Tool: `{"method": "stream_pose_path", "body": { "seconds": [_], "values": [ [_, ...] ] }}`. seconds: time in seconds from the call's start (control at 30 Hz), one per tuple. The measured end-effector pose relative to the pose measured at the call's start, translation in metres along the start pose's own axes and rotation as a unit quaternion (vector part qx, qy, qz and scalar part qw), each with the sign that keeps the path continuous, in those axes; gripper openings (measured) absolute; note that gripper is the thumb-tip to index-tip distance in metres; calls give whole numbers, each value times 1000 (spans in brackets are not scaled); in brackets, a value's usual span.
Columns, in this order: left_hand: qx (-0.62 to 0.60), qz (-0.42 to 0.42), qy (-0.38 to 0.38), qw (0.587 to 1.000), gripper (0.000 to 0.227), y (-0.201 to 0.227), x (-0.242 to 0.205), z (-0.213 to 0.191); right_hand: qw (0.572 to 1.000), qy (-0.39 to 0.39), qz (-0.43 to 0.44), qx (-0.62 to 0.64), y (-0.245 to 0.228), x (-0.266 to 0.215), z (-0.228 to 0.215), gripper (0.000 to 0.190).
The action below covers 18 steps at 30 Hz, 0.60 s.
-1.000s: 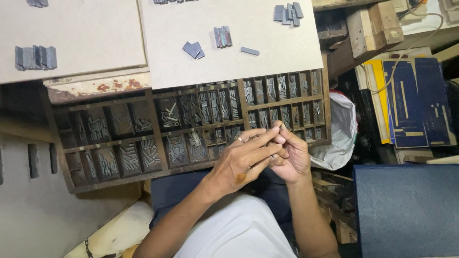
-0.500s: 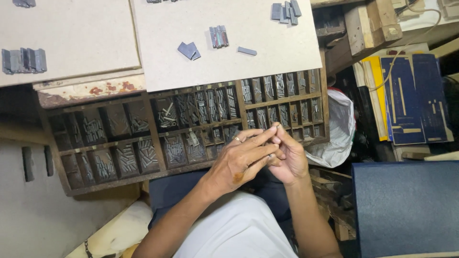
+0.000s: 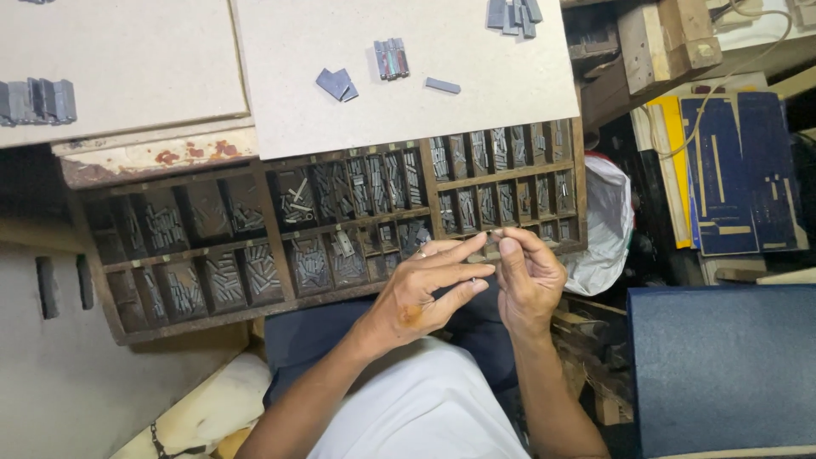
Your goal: The person sits at a workbench and sorts small, rectangular metal parts by hand. They pick up pieces from a wooden drawer with compartments, inspect them, and place them into specific sections of the drawer or onto the white surface above.
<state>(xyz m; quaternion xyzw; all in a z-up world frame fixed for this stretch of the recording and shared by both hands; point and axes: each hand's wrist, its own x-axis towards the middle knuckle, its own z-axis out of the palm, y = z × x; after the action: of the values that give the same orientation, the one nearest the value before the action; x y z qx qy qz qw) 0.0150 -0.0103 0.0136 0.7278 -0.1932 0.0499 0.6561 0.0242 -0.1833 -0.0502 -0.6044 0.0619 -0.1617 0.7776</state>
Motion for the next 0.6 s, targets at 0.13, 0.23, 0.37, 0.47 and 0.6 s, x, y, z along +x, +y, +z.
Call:
{"method": "stream_pose_path", "body": {
  "seconds": [0.13, 0.23, 0.37, 0.47, 0.6],
  "values": [
    [-9, -1, 0, 1000, 19, 4, 0, -2, 999, -32, -8, -7, 4, 0, -5, 13],
    [-7, 3, -5, 1000, 20, 3, -2, -2, 997, -57, -48, -33, 7, 1, -7, 12],
    [20, 24, -21, 999, 20, 2, -4, -1, 985, -92, -120, -78, -6, 3, 2, 11],
    [46, 45, -35, 997, 21, 1, -3, -4, 984, -95, -127, -83, -3, 5, 0, 11],
    [93, 71, -40, 992, 22, 0, -6, -3, 980, -101, -139, -95, 0, 6, 0, 14]
  ]
}}
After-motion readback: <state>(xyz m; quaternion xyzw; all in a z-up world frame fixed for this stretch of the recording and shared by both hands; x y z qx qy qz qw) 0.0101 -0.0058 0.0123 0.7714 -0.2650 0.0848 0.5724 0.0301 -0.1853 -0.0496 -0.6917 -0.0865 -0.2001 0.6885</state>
